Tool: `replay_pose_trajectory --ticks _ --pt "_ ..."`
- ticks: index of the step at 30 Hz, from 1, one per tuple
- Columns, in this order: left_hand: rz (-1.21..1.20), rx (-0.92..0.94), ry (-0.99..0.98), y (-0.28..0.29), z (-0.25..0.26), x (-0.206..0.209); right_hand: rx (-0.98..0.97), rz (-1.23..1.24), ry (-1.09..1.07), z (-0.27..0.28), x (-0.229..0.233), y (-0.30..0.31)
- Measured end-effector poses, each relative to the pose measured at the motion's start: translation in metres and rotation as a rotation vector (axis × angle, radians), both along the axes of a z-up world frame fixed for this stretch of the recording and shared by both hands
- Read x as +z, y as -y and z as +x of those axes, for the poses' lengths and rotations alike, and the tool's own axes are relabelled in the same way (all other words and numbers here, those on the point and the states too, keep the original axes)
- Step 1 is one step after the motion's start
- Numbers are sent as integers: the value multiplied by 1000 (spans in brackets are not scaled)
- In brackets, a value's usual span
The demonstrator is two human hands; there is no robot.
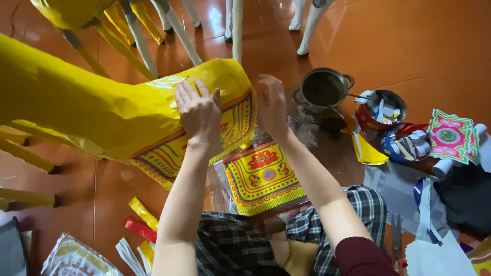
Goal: Decorating paper-mache horse figures by applying printed paper panels with adhesive.
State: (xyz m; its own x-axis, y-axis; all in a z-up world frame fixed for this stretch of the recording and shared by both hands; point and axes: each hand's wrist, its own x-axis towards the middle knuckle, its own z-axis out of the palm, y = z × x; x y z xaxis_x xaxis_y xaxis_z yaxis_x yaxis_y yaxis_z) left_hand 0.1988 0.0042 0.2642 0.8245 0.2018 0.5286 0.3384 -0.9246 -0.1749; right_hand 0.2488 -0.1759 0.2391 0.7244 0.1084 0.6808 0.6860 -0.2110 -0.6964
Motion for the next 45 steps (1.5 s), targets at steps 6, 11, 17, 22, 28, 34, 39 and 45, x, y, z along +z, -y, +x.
replay_pose_trajectory --ticks 6,11,17,22,28,34,39,45 --pt "13 -50 136 -5 6 -7 -12 -37 376 -14 -24 -7" --pt "18 -46 140 -6 9 -18 -43 -74 333 -24 -3 -4" --pt "-21 -226 181 -40 49 -49 -82 -26 -117 -27 -23 39" --pt "-156 -413 63 -39 -53 101 45 -199 -502 -102 -58 119" --pt "-530 -286 735 -60 -210 102 111 -222 -961 -161 -152 229" --pt "-788 -268 610 -131 -204 20 118 103 -1141 -149 -185 244" --pt "-762 -439 550 -171 -184 0 158 92 -1234 -143 -201 246" --pt "-805 -395 491 -176 -187 19 116 24 -1180 -148 -186 239"
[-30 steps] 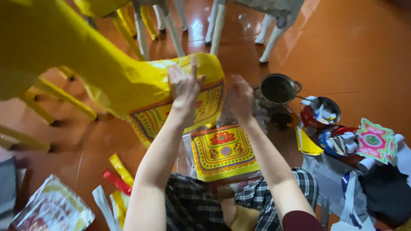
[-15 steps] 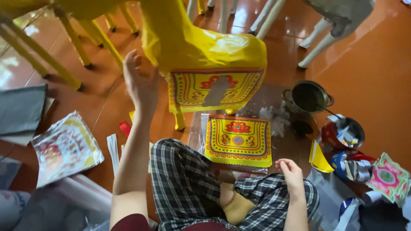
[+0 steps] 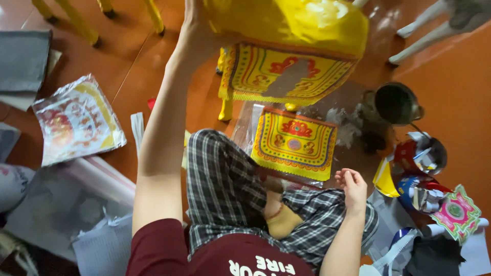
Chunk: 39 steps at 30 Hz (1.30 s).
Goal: Decorating paper-mache horse figures by applying printed paper panels with adhesive.
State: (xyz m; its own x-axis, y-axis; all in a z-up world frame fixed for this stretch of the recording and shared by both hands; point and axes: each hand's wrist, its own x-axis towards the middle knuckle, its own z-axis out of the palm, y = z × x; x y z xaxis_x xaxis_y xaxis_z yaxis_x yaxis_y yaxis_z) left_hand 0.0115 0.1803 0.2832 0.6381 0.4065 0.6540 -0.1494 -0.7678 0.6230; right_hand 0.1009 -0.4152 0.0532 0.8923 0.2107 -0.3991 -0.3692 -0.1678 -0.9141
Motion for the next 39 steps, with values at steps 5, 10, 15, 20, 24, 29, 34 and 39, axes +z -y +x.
replay_pose_trajectory --ticks 5,10,15,20,24,29,34,39 --pt "101 149 -146 -34 -35 -59 114 -20 84 20 -58 21" --pt "-11 229 -217 -56 -110 -104 176 -125 165 8 -44 15" --pt "-107 298 -264 -73 -182 -144 162 -224 231 2 -26 17" --pt "-202 753 -381 -92 -279 -232 41 -260 194 7 -31 13" --pt "-297 991 -581 -110 -323 -337 83 -303 225 11 -39 12" --pt "-264 1070 -574 -116 -301 -375 167 -351 253 23 -64 31" --pt "-358 1208 -660 -123 -280 -367 104 -357 205 42 -100 45" --pt "-307 1269 -677 -133 -281 -388 131 -461 264 44 -99 38"
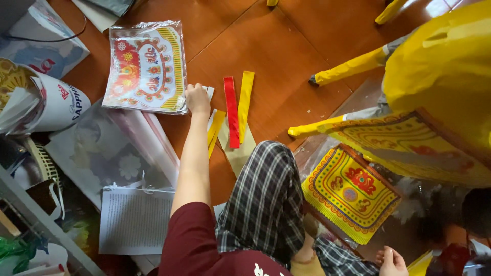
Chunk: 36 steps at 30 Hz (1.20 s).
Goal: Decorating paper-mache horse figures by applying printed paper panels with adhesive.
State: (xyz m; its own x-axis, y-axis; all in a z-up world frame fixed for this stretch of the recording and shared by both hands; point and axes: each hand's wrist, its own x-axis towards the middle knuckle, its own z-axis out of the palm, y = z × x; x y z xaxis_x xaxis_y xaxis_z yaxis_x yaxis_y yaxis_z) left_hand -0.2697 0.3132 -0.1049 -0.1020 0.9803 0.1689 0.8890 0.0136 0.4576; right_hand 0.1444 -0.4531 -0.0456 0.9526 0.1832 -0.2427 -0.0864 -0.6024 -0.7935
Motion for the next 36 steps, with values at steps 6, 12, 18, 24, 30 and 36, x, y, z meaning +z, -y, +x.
replay_pose_trajectory --ticks 6,12,18,24,30,36 --pt "46 -127 -296 -3 -3 -2 -2 -44 -22 0 -3 -5" --pt "38 -198 -290 -1 -2 2 16 47 -62 -4 3 -4" --pt "-27 -185 -347 -3 1 -5 11 -10 -91 -9 11 -15" --pt "-93 -178 -301 7 -2 7 6 -16 -78 -19 27 -29" --pt "30 -170 -288 18 -10 6 -15 26 -152 -26 44 -40" --pt "30 -43 -42 15 -32 62 -30 81 -143 -27 40 -42"
